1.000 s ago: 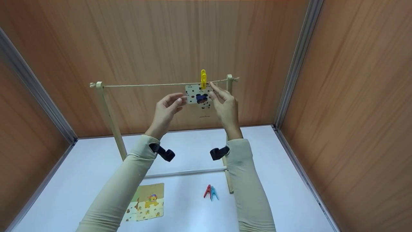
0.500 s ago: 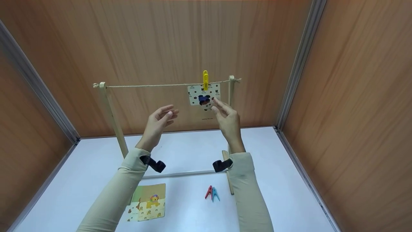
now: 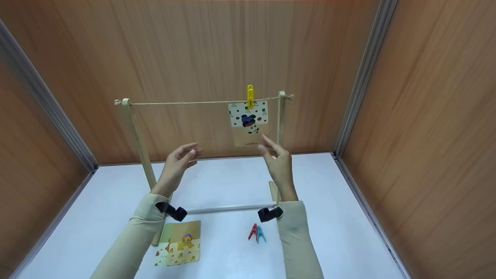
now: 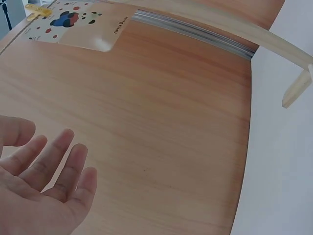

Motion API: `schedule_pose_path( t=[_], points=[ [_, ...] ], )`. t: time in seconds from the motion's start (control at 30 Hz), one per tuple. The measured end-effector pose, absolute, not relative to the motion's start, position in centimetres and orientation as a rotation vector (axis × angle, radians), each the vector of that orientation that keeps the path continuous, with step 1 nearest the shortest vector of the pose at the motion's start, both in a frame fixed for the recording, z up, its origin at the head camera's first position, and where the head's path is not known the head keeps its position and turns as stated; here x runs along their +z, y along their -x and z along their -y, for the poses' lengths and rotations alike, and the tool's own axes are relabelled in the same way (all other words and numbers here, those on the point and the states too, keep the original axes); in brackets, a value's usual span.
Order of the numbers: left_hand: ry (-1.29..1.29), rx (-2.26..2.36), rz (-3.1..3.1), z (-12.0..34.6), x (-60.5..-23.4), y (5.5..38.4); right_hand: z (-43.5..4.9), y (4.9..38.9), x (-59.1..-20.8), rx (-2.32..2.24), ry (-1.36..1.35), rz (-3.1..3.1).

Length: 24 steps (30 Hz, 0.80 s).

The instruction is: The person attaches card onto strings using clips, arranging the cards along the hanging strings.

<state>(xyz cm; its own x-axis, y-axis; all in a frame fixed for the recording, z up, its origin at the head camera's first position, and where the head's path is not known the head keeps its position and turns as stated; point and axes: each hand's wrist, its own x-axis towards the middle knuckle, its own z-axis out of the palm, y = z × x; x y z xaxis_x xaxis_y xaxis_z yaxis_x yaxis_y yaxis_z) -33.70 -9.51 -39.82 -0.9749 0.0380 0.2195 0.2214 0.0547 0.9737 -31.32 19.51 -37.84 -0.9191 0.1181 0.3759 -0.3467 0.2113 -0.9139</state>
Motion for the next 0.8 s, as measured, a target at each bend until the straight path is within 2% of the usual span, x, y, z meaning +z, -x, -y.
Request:
schedule_pose_path(
  t=[0.8],
  points=[
    [0.171, -2.072, 2.31, 14.0, -47.5, 31.4, -19.8, 29.2, -45.9, 1.872, -0.031, 2.186]
  ],
)
